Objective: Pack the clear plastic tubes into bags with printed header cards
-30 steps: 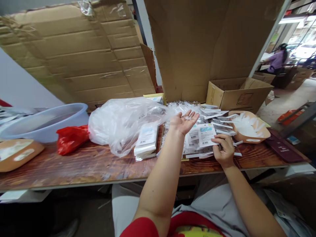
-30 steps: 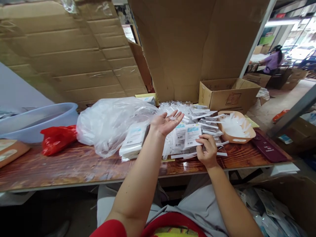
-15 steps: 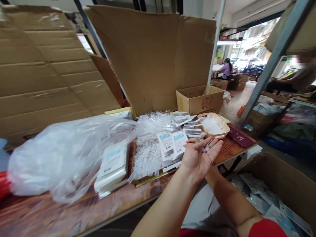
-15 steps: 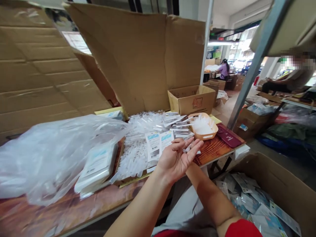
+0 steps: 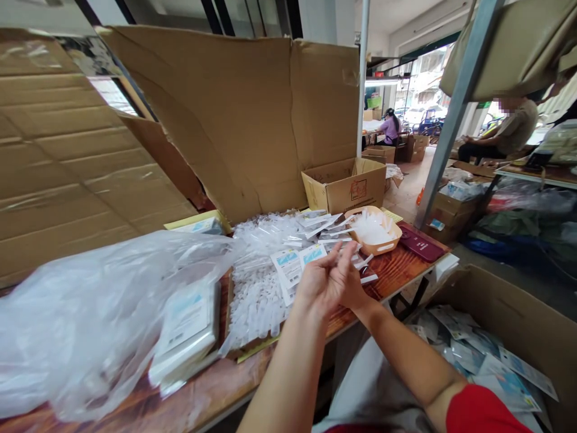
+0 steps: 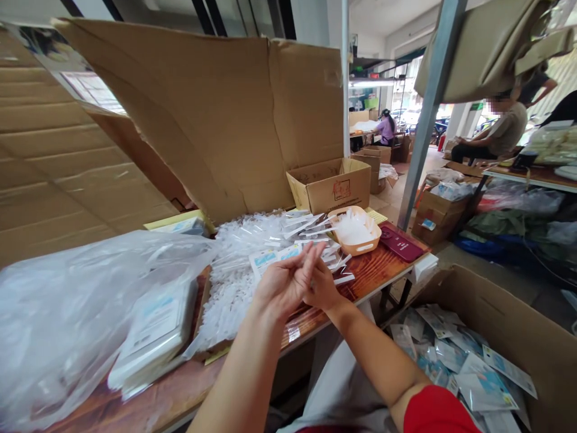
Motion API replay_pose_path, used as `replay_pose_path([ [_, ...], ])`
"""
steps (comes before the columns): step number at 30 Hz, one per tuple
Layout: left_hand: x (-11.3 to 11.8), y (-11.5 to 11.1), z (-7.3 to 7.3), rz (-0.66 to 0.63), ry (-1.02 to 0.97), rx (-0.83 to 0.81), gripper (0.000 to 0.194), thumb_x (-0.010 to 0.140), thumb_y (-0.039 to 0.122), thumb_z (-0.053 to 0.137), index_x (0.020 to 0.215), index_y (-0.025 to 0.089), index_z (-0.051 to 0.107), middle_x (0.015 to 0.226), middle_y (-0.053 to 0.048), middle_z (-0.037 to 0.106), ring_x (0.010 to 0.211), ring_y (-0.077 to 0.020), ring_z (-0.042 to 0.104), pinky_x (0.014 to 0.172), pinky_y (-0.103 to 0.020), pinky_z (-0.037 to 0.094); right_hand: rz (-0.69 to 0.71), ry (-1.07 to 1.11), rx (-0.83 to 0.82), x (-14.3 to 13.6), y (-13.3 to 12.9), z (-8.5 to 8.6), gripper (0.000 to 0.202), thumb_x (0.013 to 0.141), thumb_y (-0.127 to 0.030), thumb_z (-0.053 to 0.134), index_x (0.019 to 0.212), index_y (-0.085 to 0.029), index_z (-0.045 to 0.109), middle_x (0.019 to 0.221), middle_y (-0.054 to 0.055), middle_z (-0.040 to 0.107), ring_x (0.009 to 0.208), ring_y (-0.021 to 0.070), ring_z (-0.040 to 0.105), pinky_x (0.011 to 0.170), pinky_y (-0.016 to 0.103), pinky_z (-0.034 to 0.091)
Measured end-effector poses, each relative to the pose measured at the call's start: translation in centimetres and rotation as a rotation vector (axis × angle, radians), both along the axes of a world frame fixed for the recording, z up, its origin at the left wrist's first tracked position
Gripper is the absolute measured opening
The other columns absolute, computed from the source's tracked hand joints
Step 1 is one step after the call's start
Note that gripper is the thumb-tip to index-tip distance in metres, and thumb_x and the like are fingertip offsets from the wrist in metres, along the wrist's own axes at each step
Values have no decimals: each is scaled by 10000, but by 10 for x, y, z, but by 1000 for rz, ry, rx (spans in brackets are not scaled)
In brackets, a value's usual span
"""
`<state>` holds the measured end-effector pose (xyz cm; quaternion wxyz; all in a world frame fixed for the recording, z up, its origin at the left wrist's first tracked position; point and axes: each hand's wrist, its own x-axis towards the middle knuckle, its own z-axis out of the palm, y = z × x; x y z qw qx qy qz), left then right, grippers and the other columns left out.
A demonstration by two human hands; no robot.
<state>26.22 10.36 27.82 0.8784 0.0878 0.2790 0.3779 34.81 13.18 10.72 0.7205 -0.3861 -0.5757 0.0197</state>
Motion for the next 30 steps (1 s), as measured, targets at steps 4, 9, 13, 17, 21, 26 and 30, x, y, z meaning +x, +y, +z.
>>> replay_pose_path([
  [4,-29,34,14,232,15,85,498,979,-56,361,1469,-31,445,1494,-313,534,1389,-301,575,797,-145,638,-65,-167,52,8,-5,-1,116,952,-253,634,1019,-182,699,1078,81,665,978,202,665,853,391,598],
  [9,-51,58,13,358,-2,90,540,985,-45,351,1517,29,412,1549,-260,496,1462,-294,499,842,-176,645,-140,-237,85,6,-9,7,233,823,-58,545,934,-199,692,991,84,642,942,208,652,821,382,585],
  [13,-52,65,1,325,30,58,517,1014,55,359,1529,28,401,1559,-260,479,1500,-329,442,900,-287,655,-169,-260,101,6,-10,11,245,812,-49,538,929,-204,688,984,82,648,937,209,653,824,381,580],
  [17,-56,69,-6,275,9,35,533,1020,148,352,1530,-7,382,1542,-288,482,1495,-323,454,972,-348,622,-180,-279,105,6,-10,12,247,814,-45,530,924,-209,678,970,78,644,919,206,655,803,376,581],
  [21,-65,73,-7,302,-32,52,587,1004,218,376,1548,-3,359,1528,-283,498,1501,-317,448,1009,-363,600,-193,-291,109,5,-9,13,236,821,-51,529,923,-208,672,968,83,645,918,207,659,793,373,586],
  [26,-71,76,-8,345,-58,57,609,1008,265,348,1549,-15,345,1483,-306,517,1496,-331,455,972,-381,628,-206,-290,108,5,-10,12,239,815,-56,527,924,-212,671,963,82,647,909,209,664,789,378,591],
  [30,-73,76,-12,371,-40,2,585,1020,263,316,1551,22,357,1470,-283,525,1455,-294,515,874,-318,671,-198,-281,103,7,-9,10,243,809,-60,533,928,-212,681,977,83,656,922,212,659,812,386,584],
])
